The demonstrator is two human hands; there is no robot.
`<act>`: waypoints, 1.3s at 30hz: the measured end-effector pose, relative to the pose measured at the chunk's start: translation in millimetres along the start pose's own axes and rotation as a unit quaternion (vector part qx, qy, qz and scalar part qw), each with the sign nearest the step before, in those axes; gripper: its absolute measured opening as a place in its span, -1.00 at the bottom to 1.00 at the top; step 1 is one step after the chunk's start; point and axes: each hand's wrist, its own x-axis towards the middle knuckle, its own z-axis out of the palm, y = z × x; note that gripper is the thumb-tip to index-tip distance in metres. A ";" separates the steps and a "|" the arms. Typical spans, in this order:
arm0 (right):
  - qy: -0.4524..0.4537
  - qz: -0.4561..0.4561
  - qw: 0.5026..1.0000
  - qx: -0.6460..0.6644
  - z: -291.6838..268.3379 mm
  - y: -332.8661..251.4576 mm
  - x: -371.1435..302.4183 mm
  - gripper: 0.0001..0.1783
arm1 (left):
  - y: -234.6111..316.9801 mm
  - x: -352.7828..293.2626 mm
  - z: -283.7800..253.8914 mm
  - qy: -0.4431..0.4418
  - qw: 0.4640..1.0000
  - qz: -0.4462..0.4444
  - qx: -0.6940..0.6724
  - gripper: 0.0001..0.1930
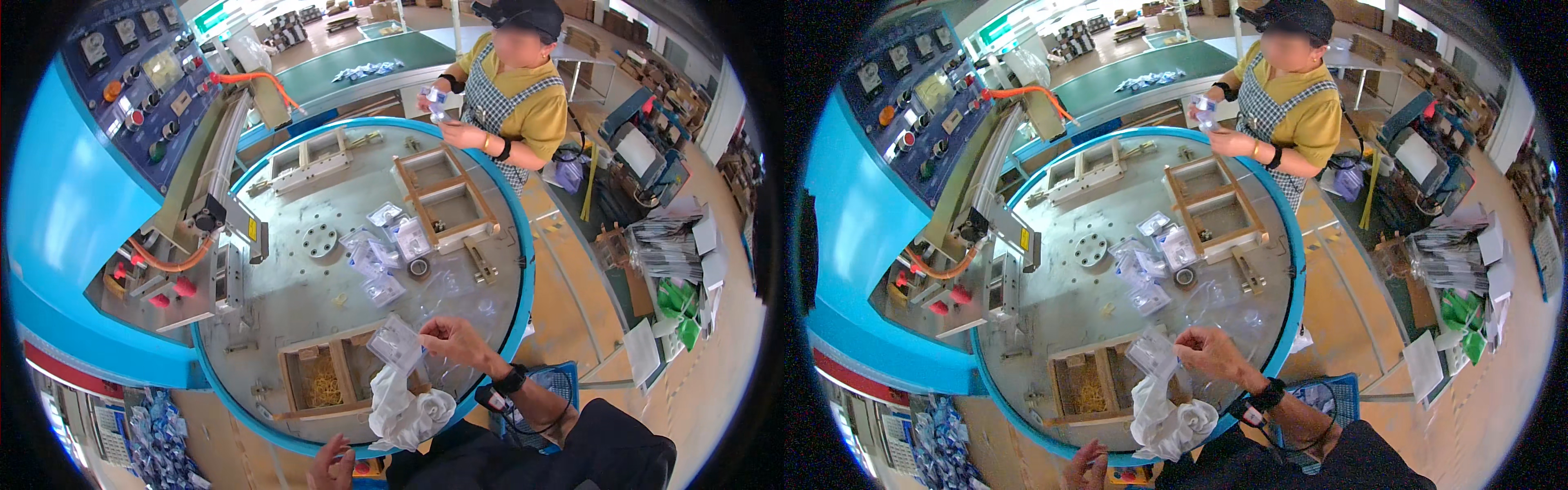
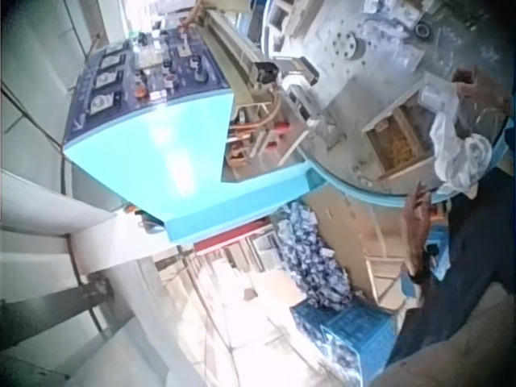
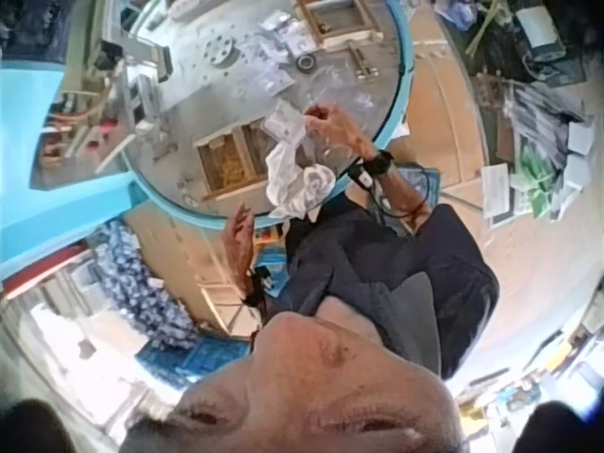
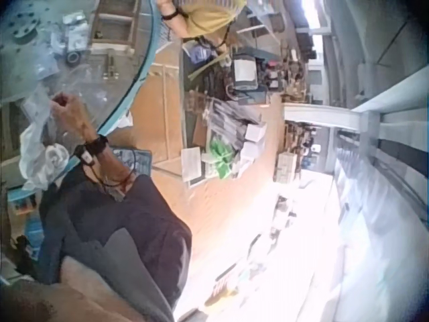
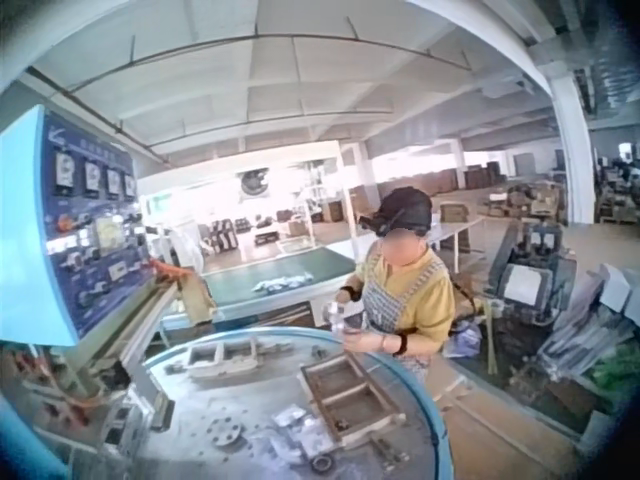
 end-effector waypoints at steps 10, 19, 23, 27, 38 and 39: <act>0.043 -0.032 0.998 0.038 15.7 -18.0 -1.1 -0.82 | -16.0 -2.7 -7.7 -0.005 1.000 -0.002 -0.021 -0.54; 0.055 -0.011 0.998 -0.029 7.6 -18.4 18.9 -0.83 | -16.3 -0.7 -8.9 -0.026 1.000 0.008 0.009 -0.54; 0.093 -0.026 0.991 -0.089 1.6 -11.0 40.5 -0.81 | -10.0 -7.9 -9.1 0.042 0.998 0.030 0.030 -0.58; 0.140 -0.088 0.984 -0.057 -5.8 0.8 79.3 -0.78 | -11.3 -14.0 -11.9 0.060 0.994 0.072 0.056 -0.59; 0.096 -0.051 0.984 -0.141 -14.2 56.2 91.0 -0.72 | -37.6 -32.7 -20.7 0.092 0.993 0.074 0.028 -0.61; 0.098 -0.057 0.983 -0.142 -12.6 54.4 90.5 -0.73 | -40.4 -32.7 -21.5 0.088 0.992 0.088 0.033 -0.60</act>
